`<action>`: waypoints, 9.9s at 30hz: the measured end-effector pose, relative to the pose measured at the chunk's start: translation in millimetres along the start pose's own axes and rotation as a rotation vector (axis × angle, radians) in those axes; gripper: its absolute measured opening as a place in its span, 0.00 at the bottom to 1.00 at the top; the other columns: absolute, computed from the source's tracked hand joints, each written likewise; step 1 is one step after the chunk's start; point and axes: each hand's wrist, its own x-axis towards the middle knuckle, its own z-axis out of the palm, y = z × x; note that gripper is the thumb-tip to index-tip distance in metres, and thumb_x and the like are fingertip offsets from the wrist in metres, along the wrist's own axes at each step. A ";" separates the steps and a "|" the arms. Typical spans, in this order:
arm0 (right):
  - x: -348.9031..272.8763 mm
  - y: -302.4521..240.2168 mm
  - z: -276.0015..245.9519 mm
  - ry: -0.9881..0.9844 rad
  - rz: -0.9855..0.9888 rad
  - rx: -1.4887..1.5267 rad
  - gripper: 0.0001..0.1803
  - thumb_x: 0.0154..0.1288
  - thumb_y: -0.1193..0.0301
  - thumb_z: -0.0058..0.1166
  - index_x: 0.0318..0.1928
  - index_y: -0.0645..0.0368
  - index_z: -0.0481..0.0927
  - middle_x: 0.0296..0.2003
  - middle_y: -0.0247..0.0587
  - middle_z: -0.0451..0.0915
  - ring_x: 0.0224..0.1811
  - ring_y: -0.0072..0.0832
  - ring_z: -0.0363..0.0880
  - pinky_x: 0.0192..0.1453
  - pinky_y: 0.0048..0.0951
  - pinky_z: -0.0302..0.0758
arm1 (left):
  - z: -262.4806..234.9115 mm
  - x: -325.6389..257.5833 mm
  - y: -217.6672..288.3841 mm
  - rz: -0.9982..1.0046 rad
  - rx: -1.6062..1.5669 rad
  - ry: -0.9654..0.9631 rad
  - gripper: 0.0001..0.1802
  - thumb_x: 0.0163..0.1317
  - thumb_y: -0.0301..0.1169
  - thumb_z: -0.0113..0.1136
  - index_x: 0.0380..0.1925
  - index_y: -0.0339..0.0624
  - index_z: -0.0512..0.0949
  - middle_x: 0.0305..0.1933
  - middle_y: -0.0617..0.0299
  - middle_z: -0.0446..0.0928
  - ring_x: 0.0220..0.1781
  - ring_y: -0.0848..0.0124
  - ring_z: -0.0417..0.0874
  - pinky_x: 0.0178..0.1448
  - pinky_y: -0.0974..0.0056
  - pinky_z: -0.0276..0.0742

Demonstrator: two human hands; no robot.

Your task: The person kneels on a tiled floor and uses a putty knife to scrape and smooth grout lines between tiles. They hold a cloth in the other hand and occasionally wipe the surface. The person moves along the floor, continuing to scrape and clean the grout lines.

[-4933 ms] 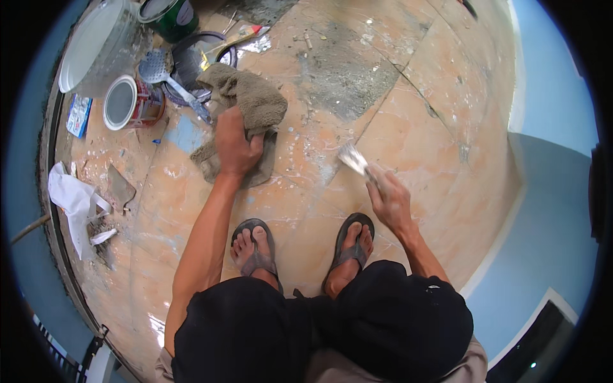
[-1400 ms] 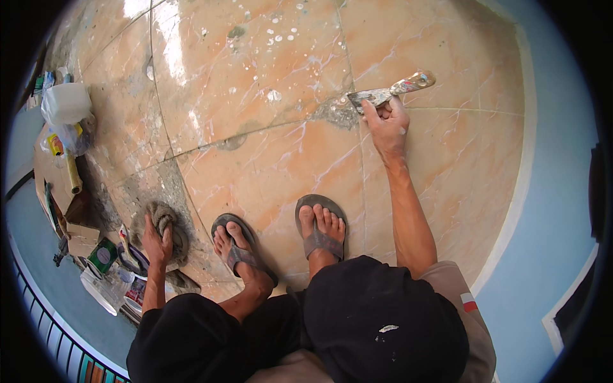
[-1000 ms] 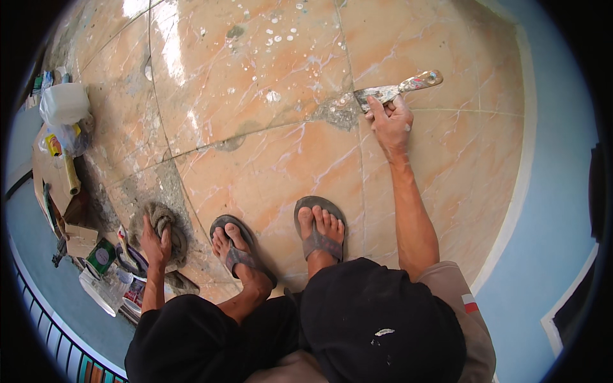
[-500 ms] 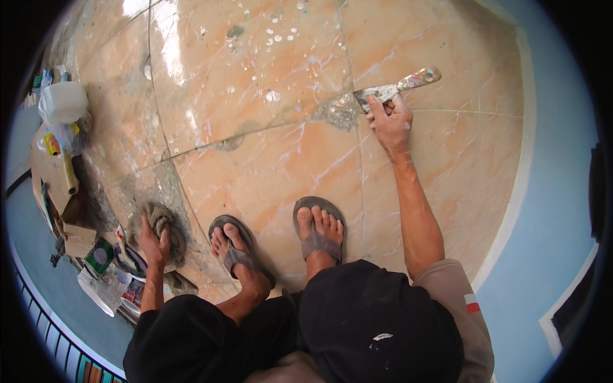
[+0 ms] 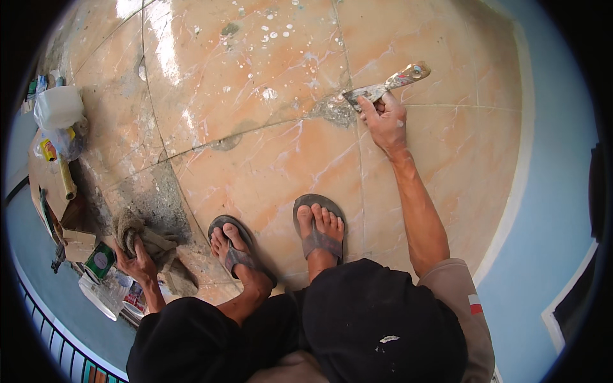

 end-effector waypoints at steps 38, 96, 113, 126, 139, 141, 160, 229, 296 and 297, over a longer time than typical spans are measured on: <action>-2.5 -8.7 3.2 -0.112 0.063 -0.073 0.07 0.74 0.73 0.62 0.47 0.64 0.83 0.32 0.35 0.88 0.27 0.17 0.82 0.31 0.27 0.78 | 121.8 55.8 159.2 0.489 0.518 -0.601 0.34 0.57 0.42 0.72 0.63 0.42 0.77 0.64 0.48 0.77 0.68 0.50 0.75 0.72 0.45 0.65; 34.1 0.7 41.7 0.129 -0.093 -0.078 0.10 0.73 0.70 0.64 0.41 0.67 0.86 0.27 0.45 0.88 0.28 0.24 0.87 0.31 0.33 0.79 | 198.2 30.5 168.4 0.764 0.320 -0.611 0.64 0.59 0.72 0.61 0.84 0.46 0.50 0.89 0.46 0.44 0.90 0.48 0.39 0.88 0.35 0.29; 9.4 -12.1 67.2 -0.016 -0.166 -0.077 0.11 0.72 0.69 0.66 0.40 0.67 0.85 0.28 0.43 0.87 0.26 0.23 0.83 0.30 0.30 0.76 | 199.4 30.2 164.2 0.790 0.292 -0.575 0.64 0.58 0.72 0.60 0.84 0.45 0.51 0.88 0.44 0.46 0.90 0.47 0.41 0.88 0.34 0.27; 2.3 -18.9 76.0 -0.001 -0.245 -0.151 0.10 0.73 0.69 0.64 0.41 0.66 0.85 0.28 0.47 0.87 0.25 0.31 0.82 0.30 0.35 0.76 | 200.8 30.8 163.6 0.788 0.301 -0.575 0.65 0.58 0.73 0.60 0.85 0.45 0.49 0.88 0.45 0.44 0.90 0.47 0.40 0.87 0.33 0.29; 0.3 -28.7 82.1 -0.091 -0.169 -0.105 0.09 0.72 0.69 0.65 0.42 0.64 0.87 0.33 0.48 0.88 0.30 0.33 0.86 0.35 0.36 0.79 | 196.9 31.0 162.3 0.781 0.300 -0.587 0.64 0.59 0.73 0.59 0.85 0.45 0.49 0.88 0.45 0.44 0.90 0.47 0.40 0.87 0.32 0.30; -0.5 -26.7 79.7 -0.116 -0.250 -0.165 0.09 0.72 0.70 0.64 0.43 0.64 0.88 0.32 0.48 0.88 0.30 0.32 0.86 0.36 0.36 0.79 | 197.6 30.7 164.8 0.783 0.295 -0.588 0.64 0.59 0.73 0.59 0.85 0.45 0.49 0.88 0.45 0.45 0.90 0.47 0.41 0.87 0.32 0.30; -28.6 -22.7 74.2 -0.076 -0.146 -0.133 0.08 0.71 0.72 0.66 0.38 0.66 0.86 0.31 0.50 0.86 0.27 0.34 0.83 0.33 0.36 0.76 | 198.0 30.6 163.7 0.763 0.282 -0.609 0.65 0.58 0.71 0.62 0.85 0.45 0.50 0.88 0.45 0.45 0.90 0.47 0.40 0.87 0.32 0.30; 19.8 -20.9 74.4 0.124 -0.276 -0.199 0.09 0.71 0.70 0.65 0.37 0.65 0.85 0.29 0.50 0.86 0.27 0.39 0.85 0.32 0.39 0.77 | 199.9 30.6 165.5 0.774 0.309 -0.601 0.65 0.58 0.73 0.61 0.84 0.43 0.51 0.88 0.43 0.45 0.90 0.46 0.40 0.88 0.33 0.28; 30.5 -30.8 56.0 -0.127 -0.168 -0.144 0.11 0.70 0.69 0.66 0.35 0.65 0.83 0.28 0.47 0.84 0.26 0.35 0.78 0.32 0.37 0.74 | 201.5 30.1 165.7 0.797 0.253 -0.568 0.65 0.57 0.71 0.63 0.84 0.43 0.51 0.88 0.43 0.46 0.90 0.45 0.42 0.87 0.32 0.30; 27.2 -34.5 58.3 -0.228 -0.231 -0.189 0.11 0.70 0.69 0.65 0.36 0.65 0.83 0.27 0.47 0.83 0.25 0.35 0.77 0.33 0.37 0.74 | 200.3 29.8 163.7 0.786 0.266 -0.573 0.65 0.57 0.71 0.63 0.84 0.43 0.51 0.88 0.42 0.46 0.90 0.45 0.42 0.87 0.32 0.30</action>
